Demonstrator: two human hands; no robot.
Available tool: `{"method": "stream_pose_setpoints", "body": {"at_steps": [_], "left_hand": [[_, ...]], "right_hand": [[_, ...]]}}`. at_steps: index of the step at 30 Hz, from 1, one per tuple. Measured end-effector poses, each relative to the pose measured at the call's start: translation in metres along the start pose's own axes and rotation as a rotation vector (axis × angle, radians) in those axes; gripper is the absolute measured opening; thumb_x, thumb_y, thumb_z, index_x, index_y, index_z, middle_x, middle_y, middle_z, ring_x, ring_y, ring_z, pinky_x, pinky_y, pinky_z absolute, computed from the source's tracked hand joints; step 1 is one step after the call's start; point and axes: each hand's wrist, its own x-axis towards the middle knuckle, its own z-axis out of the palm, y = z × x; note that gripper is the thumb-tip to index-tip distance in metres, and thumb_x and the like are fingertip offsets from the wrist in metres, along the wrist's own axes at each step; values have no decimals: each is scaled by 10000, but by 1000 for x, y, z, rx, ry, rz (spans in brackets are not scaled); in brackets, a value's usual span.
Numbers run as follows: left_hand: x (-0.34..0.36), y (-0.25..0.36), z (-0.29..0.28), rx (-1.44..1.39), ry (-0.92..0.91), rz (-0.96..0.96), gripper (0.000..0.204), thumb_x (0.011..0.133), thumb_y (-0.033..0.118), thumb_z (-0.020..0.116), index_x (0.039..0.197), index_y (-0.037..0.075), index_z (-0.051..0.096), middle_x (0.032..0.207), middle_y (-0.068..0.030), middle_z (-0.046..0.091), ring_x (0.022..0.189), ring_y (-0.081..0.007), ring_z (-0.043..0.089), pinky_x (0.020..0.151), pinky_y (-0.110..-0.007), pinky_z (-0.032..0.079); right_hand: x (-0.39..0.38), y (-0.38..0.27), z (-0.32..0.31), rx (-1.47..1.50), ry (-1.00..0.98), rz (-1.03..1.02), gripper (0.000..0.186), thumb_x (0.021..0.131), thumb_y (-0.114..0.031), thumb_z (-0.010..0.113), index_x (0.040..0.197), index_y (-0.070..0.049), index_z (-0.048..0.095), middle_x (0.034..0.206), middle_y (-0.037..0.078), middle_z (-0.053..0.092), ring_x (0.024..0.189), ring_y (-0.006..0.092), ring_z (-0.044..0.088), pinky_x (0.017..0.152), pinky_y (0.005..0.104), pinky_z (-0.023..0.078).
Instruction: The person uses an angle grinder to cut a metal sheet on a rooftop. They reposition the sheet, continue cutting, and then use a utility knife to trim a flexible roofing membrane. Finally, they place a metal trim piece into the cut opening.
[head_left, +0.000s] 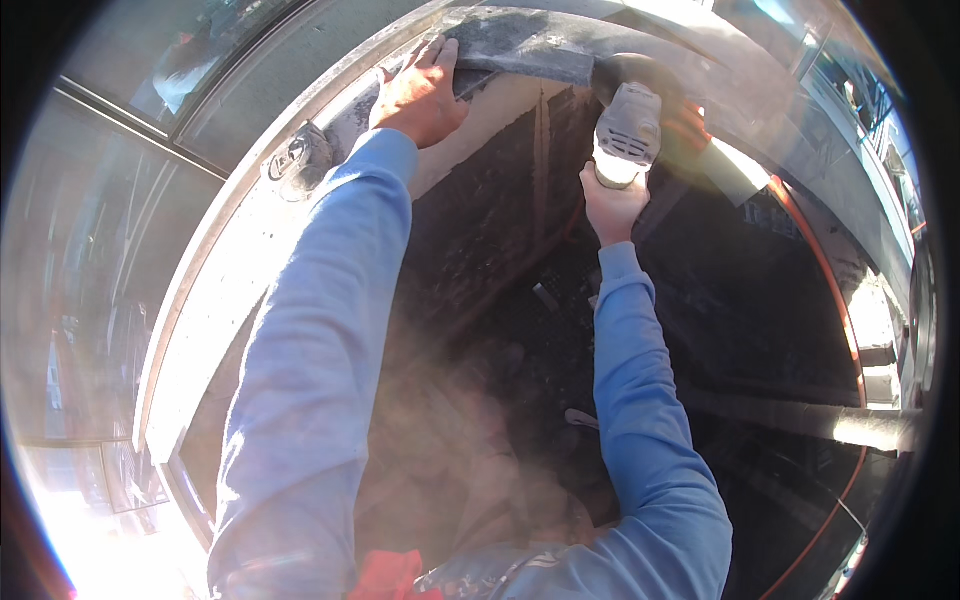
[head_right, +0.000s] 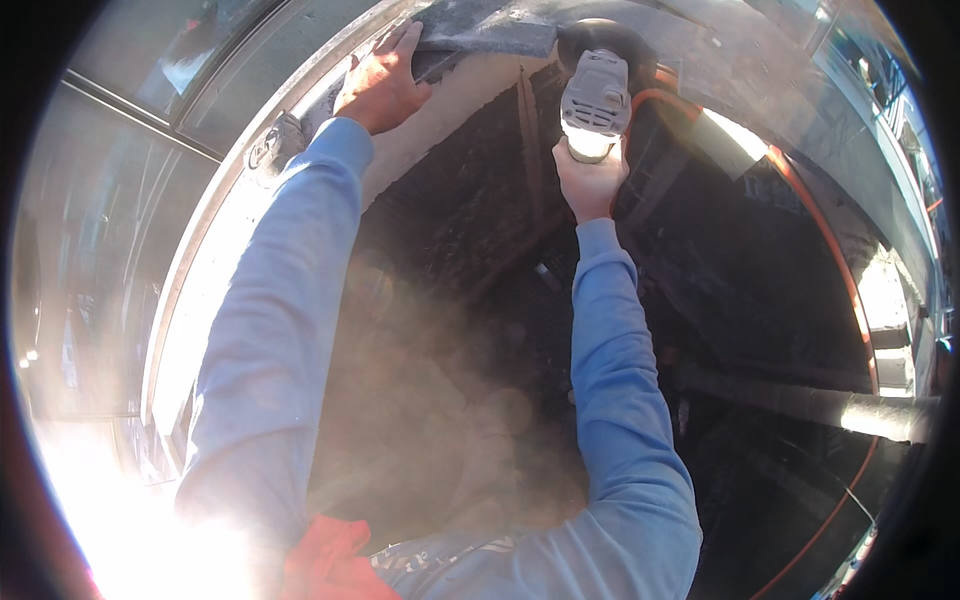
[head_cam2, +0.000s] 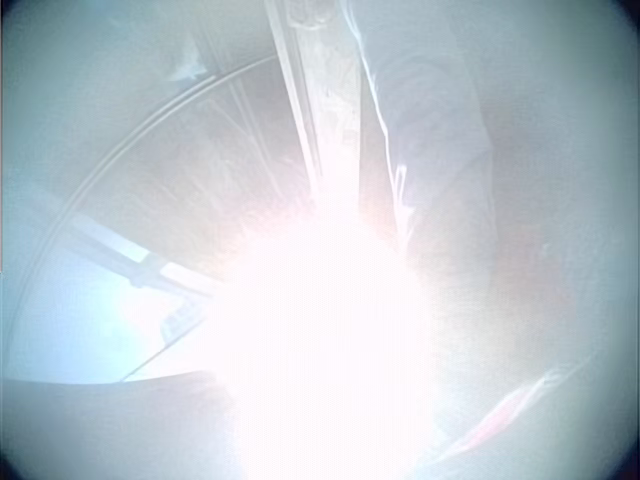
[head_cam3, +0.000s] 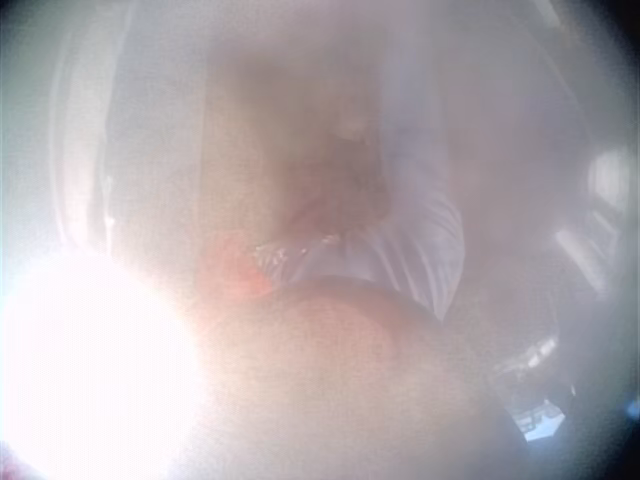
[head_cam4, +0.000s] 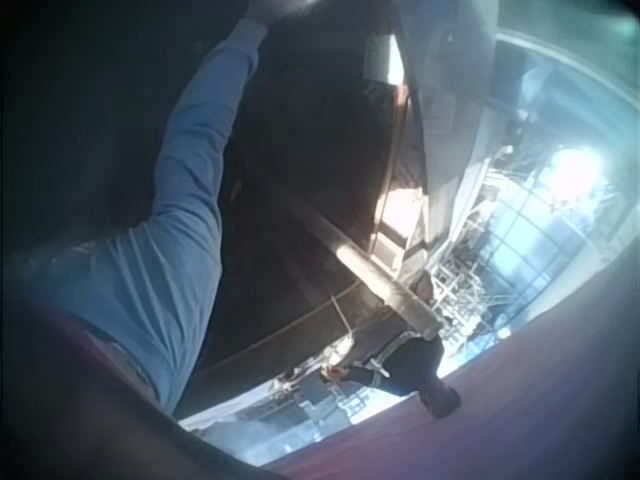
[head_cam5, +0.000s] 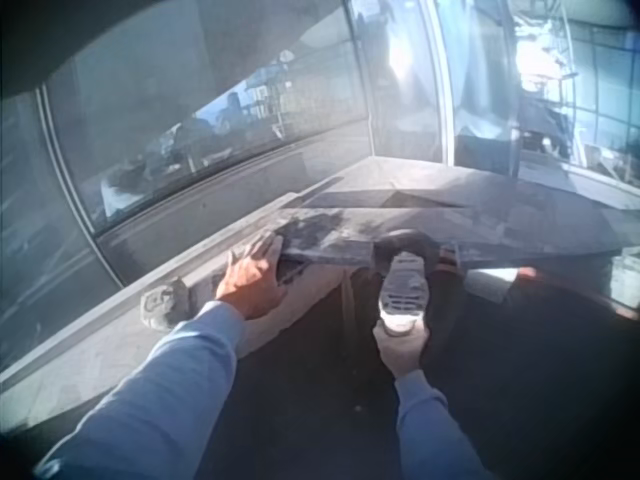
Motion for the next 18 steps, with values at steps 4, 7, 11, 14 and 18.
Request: {"method": "stream_pose_setpoints", "body": {"at_steps": [4, 7, 11, 14, 18], "left_hand": [[2, 0, 1, 5, -13, 10, 866, 923, 354, 699, 1643, 101, 289, 1716, -80, 284, 1584, -240, 270, 1253, -653, 260], [1, 1, -1, 11, 1, 12, 873, 907, 357, 708, 1640, 108, 303, 1708, -84, 303, 1567, -253, 305, 1261, -618, 266], [-1, 0, 1, 31, 33, 14, 885, 880, 362, 718, 1635, 120, 324, 1693, -90, 338, 1529, -284, 381, 1274, -551, 277], [0, -1, 2, 18, 24, 8, 888, 882, 373, 719, 1636, 124, 322, 1692, -87, 340, 1531, -284, 378, 1274, -563, 271], [1, -1, 3, 31, 38, 20, 896, 885, 387, 717, 1641, 130, 310, 1696, -86, 333, 1537, -283, 366, 1273, -577, 263]], "right_hand": [[-2, -2, 0, 27, 31, 42, 352, 788, -31, 832, 1100, -3, 673, 1031, 67, 765, 949, 135, 727, 873, 314, 569], [-3, -4, 2, 104, 32, 62, 376, 787, -36, 835, 1123, 0, 670, 1038, 69, 765, 957, 136, 726, 877, 312, 566], [-5, -12, 1, 30, 7, 85, 392, 783, -32, 831, 1130, -4, 651, 1038, 65, 749, 949, 135, 714, 869, 312, 562], [-6, -21, 1, 17, 20, 112, 404, 767, -21, 833, 1109, -18, 618, 1019, 49, 720, 931, 129, 692, 845, 308, 556], [-3, -27, 4, 1, 37, 65, 393, 766, -16, 831, 1096, -20, 617, 1006, 47, 719, 913, 131, 693, 834, 311, 557]]}}
